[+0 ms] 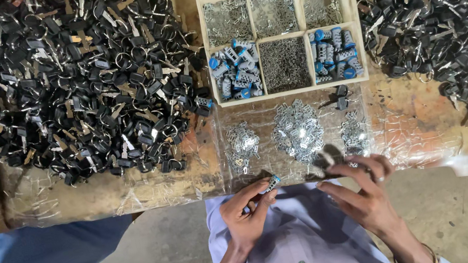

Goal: The person sits at a workshop table assembling small blue cylindrical components with metal springs. They pick parts from piles, insert a spring into each blue cap by hand, and place the finished assemblies into a compartment tray, repeating the cycle continuously.

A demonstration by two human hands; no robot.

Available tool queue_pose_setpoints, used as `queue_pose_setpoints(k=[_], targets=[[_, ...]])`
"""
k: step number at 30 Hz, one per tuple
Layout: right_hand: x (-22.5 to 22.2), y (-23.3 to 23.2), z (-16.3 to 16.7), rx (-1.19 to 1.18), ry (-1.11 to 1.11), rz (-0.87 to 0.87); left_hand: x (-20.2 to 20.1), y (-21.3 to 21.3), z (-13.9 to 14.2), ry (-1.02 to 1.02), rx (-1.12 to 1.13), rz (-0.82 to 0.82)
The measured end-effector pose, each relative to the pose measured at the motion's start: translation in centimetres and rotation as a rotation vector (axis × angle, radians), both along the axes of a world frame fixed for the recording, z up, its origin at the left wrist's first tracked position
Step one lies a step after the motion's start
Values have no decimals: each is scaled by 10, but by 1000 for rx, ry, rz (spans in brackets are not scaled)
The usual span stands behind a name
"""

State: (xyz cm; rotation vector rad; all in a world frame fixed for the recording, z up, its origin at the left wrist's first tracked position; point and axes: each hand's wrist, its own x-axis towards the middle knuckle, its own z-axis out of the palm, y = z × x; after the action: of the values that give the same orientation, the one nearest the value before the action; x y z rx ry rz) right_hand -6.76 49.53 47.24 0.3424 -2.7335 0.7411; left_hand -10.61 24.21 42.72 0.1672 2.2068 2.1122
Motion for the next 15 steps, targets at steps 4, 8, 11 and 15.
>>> queue_pose_setpoints(k=[4,8,11,15], targets=[[2,-11,-4,-171,-94,2,0,1,1,5,-11,-4],[-9,-29,0,-182,-45,-110,-1,2,2,-11,-46,5],[-21,-38,9,-272,-97,-128,-3,3,3,11,-72,9],[-35,-55,19,-455,-167,-154,-4,4,3,-8,-87,20]])
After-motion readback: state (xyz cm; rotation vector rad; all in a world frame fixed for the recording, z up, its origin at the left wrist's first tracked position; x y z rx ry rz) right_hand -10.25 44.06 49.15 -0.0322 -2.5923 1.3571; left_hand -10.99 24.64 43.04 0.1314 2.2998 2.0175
